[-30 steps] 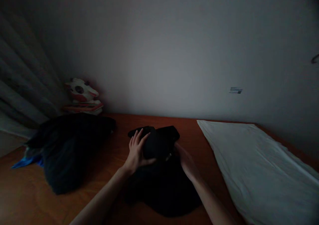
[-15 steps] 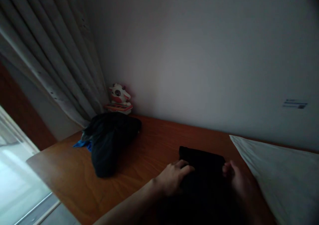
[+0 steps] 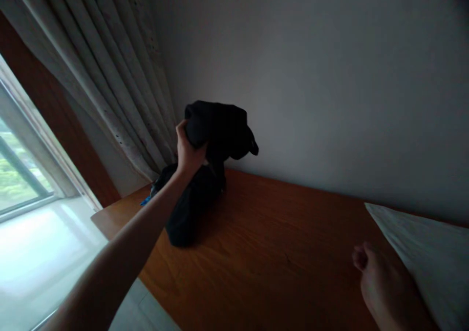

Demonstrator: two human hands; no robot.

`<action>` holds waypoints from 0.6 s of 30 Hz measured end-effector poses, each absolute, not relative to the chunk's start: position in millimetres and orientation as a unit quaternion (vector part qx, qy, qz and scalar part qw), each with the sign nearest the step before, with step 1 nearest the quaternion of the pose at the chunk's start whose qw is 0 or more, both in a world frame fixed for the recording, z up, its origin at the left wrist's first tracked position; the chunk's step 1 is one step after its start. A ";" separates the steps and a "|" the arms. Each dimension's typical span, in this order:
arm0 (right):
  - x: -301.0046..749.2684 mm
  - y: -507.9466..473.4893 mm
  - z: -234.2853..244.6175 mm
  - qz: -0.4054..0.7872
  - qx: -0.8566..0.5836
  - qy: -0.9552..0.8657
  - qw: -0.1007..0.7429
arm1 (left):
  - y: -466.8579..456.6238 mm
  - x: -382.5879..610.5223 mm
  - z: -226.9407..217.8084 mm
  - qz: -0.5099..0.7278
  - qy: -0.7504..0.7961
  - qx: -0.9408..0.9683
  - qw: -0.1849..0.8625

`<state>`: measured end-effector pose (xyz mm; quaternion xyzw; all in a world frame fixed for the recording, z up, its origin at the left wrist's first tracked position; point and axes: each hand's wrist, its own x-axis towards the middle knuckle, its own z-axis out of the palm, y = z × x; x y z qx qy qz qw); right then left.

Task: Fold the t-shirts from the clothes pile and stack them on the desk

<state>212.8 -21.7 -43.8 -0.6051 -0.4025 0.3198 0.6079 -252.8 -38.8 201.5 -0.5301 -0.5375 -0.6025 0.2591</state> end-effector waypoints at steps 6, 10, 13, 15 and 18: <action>210.9 -26.7 -34.5 0.337 -0.618 -0.401 0.587 | -49.3 -335.3 171.2 -0.277 -0.786 -0.515 0.200; 208.8 -28.4 -33.9 0.363 -0.595 -0.385 0.605 | -56.5 -342.5 109.6 -0.172 -0.842 -0.503 0.091; 206.9 -32.4 -31.1 0.357 -0.599 -0.396 0.597 | -53.1 -342.6 97.9 -0.214 -0.833 -0.498 0.106; 206.2 -34.9 -29.1 0.347 -0.606 -0.407 0.588 | -49.3 -347.9 105.1 -0.253 -0.831 -0.479 0.125; 206.3 -35.6 -30.0 0.348 -0.593 -0.420 0.592 | -47.5 -365.9 119.3 -0.321 -0.828 -0.431 0.160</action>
